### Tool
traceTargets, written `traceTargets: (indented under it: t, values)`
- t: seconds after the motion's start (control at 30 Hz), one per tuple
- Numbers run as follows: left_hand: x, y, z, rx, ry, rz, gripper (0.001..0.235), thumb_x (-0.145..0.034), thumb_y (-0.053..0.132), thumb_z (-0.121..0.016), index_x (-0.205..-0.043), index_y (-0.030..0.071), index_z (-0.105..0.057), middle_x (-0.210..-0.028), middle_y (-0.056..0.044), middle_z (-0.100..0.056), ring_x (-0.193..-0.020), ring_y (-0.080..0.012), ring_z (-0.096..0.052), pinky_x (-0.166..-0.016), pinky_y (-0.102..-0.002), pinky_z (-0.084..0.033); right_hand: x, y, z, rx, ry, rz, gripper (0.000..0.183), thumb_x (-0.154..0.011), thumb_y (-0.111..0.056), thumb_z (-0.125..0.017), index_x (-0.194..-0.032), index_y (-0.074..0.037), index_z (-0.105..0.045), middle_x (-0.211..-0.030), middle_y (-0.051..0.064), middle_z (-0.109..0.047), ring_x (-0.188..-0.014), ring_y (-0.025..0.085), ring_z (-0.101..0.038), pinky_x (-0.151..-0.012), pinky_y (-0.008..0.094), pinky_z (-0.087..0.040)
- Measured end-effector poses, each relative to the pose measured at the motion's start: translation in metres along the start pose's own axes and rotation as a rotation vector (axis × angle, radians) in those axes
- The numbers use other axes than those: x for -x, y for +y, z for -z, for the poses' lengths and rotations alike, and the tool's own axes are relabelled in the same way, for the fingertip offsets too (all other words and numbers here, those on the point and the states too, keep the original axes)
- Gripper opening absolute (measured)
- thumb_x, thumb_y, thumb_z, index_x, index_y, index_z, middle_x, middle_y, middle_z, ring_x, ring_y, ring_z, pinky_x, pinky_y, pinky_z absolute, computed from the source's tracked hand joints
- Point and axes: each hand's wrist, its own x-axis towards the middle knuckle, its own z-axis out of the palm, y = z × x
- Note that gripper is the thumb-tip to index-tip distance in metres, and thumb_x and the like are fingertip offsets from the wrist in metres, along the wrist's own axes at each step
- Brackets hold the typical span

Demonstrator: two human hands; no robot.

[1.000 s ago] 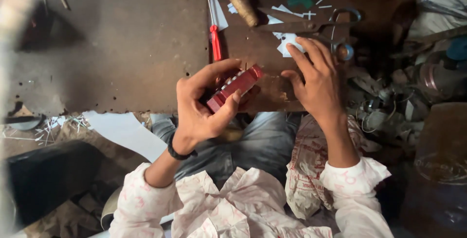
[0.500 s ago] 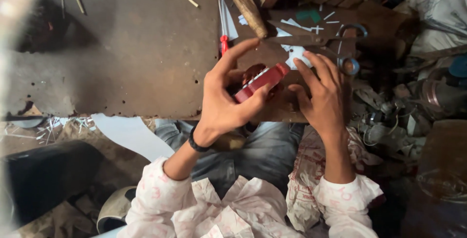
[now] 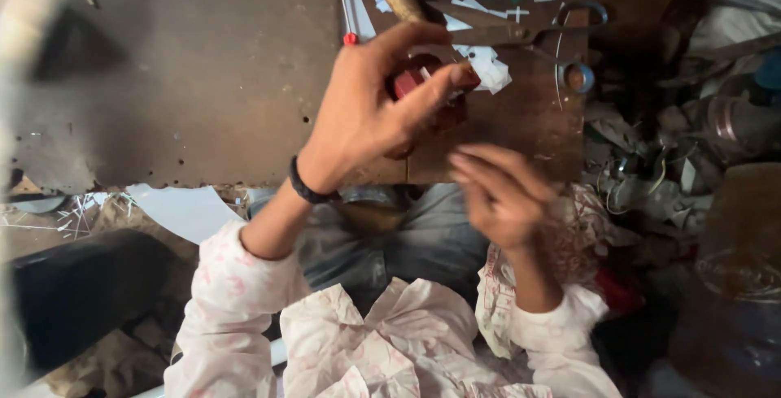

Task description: Rewiring and assembling an electric motor stator using copper coils.

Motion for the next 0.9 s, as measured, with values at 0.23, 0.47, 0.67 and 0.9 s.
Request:
traceTargets:
  t: [0.23, 0.47, 0.67, 0.9]
  values:
    - [0.0, -0.009, 0.005, 0.282, 0.109, 0.204, 0.035, -0.103, 0.029, -0.062, -0.111, -0.004, -0.071, -0.092, -0.002, -0.079, -0.065, -0.0028, -0.06, -0.056, -0.022, -0.05, -0.014, -0.041, -0.066, -0.081, -0.072, -0.078, 0.022, -0.085, -0.003, -0.085, -0.103, -0.002, -0.073, -0.1, 0.009, -0.07, -0.085, 0.021, -0.071, -0.07, 0.032, -0.058]
    - [0.014, -0.03, 0.003, 0.151, 0.264, 0.126, 0.033, -0.11, 0.028, -0.063, -0.108, -0.003, -0.072, -0.076, 0.008, -0.056, -0.071, 0.0008, -0.046, -0.06, -0.021, -0.038, 0.0, -0.042, -0.084, -0.145, 0.033, -0.225, 0.017, -0.084, -0.005, -0.085, -0.095, -0.006, -0.072, -0.093, 0.007, -0.069, -0.075, 0.019, -0.069, -0.064, 0.031, -0.053]
    - [0.018, -0.028, -0.002, 0.164, 0.267, 0.075, 0.036, -0.117, 0.028, -0.061, -0.109, -0.005, -0.076, -0.069, 0.005, -0.056, -0.062, -0.0004, -0.045, -0.054, -0.02, -0.036, -0.004, -0.038, -0.077, -0.07, 0.014, -0.119, 0.013, -0.089, 0.001, -0.079, -0.097, -0.008, -0.073, -0.093, 0.005, -0.069, -0.08, 0.021, -0.07, -0.066, 0.033, -0.054]
    - [0.012, -0.018, -0.002, 0.25, 0.262, 0.185, 0.033, -0.109, 0.027, -0.057, -0.107, -0.002, -0.073, -0.068, 0.006, -0.059, -0.057, 0.0006, -0.047, -0.05, -0.02, -0.038, -0.011, -0.036, -0.067, -0.025, 0.077, -0.113, 0.02, -0.084, 0.007, -0.068, -0.097, -0.007, -0.072, -0.097, 0.007, -0.065, -0.083, 0.022, -0.067, -0.068, 0.035, -0.056]
